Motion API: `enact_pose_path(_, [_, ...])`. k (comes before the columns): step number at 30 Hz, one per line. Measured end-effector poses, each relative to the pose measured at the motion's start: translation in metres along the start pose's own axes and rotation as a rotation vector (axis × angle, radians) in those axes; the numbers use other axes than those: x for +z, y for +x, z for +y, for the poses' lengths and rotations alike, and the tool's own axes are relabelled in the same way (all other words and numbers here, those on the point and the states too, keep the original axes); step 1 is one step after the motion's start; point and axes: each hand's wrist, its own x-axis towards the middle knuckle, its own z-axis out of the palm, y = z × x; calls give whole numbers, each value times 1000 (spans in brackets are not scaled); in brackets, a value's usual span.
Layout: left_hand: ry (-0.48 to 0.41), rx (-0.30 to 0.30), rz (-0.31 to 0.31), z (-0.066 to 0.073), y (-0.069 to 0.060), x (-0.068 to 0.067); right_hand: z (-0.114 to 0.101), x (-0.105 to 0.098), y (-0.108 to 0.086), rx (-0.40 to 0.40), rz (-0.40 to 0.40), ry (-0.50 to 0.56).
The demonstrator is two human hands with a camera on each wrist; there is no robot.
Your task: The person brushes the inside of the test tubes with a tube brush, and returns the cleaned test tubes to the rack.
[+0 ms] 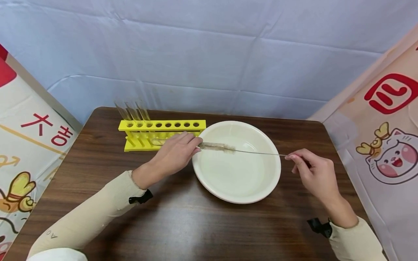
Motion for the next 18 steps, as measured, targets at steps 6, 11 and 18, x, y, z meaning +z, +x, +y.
enact_pose_path(6, [-8, 0, 8, 2, 2, 3, -4, 5, 3, 22, -22, 7])
enact_pose_path(11, [-15, 0, 8, 6, 6, 3, -6, 11, 5, 50, -24, 4])
enact_pose_path(18, [-11, -6, -2, 9, 12, 5, -9, 16, 7, 57, -29, 11])
